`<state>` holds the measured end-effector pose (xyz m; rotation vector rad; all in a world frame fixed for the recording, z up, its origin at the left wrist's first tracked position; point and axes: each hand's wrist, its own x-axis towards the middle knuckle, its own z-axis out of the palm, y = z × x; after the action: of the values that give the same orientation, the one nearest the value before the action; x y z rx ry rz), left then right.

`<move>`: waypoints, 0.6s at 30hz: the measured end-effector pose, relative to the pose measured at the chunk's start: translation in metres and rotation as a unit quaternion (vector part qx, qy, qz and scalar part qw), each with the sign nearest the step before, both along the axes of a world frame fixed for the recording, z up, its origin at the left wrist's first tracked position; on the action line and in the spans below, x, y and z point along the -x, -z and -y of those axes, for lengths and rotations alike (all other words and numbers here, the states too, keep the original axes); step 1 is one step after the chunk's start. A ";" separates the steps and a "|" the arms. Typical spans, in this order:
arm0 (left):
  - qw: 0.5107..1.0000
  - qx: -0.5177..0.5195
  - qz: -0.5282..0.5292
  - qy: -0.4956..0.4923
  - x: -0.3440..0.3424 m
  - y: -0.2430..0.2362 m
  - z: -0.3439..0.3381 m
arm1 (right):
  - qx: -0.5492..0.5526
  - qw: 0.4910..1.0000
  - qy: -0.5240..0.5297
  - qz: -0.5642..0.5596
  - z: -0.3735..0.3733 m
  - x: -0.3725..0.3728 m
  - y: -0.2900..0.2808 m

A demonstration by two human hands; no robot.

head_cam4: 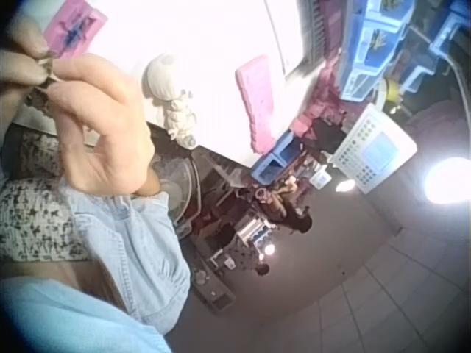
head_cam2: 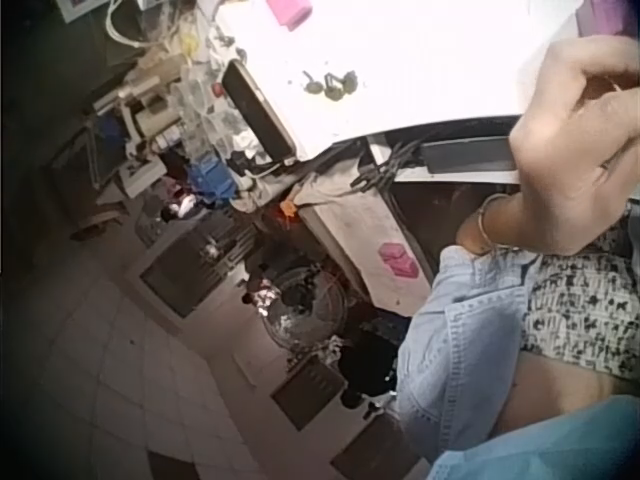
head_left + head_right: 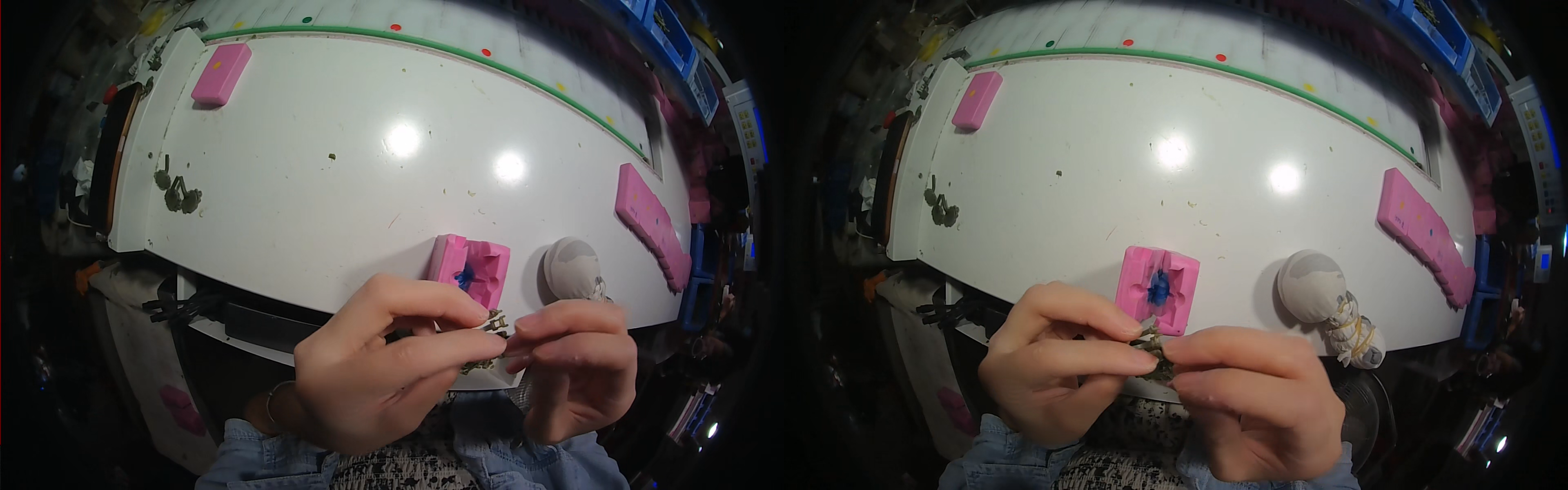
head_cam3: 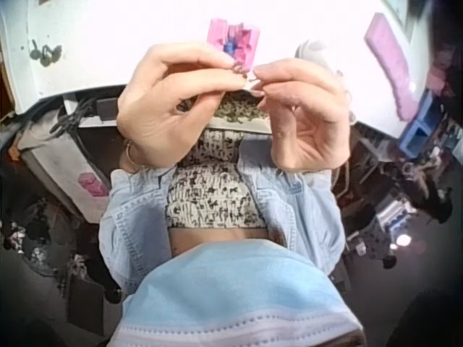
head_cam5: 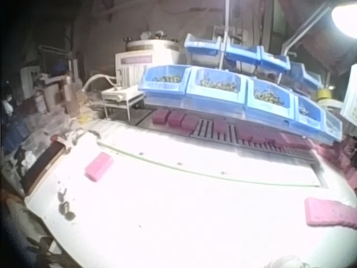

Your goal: Removing small green wax components from rubber molds and inspecting them for assembly.

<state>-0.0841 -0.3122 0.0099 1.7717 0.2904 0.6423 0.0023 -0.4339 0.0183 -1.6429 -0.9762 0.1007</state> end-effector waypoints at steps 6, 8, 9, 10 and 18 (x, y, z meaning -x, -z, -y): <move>0.998 -0.061 0.021 0.015 0.000 0.007 -0.002 | 0.013 0.993 -0.098 0.065 0.000 -0.012 0.004; 0.999 -0.025 0.024 0.026 -0.002 0.005 -0.002 | 0.016 0.996 -0.077 0.051 0.003 -0.009 0.001; 0.999 0.010 0.023 0.033 -0.003 0.004 -0.001 | 0.018 0.997 -0.061 0.034 0.005 -0.008 -0.001; 0.999 0.009 0.022 0.031 -0.002 0.005 0.000 | 0.018 0.997 -0.063 0.033 0.006 -0.006 0.001; 0.991 0.110 0.058 0.048 -0.006 0.010 -0.001 | -0.067 0.997 0.032 0.032 0.001 0.008 0.016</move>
<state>-0.0780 -0.3116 -0.0006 1.5214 0.1878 0.6165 -0.0056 -0.4352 0.0027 -1.5600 -0.9581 -0.0599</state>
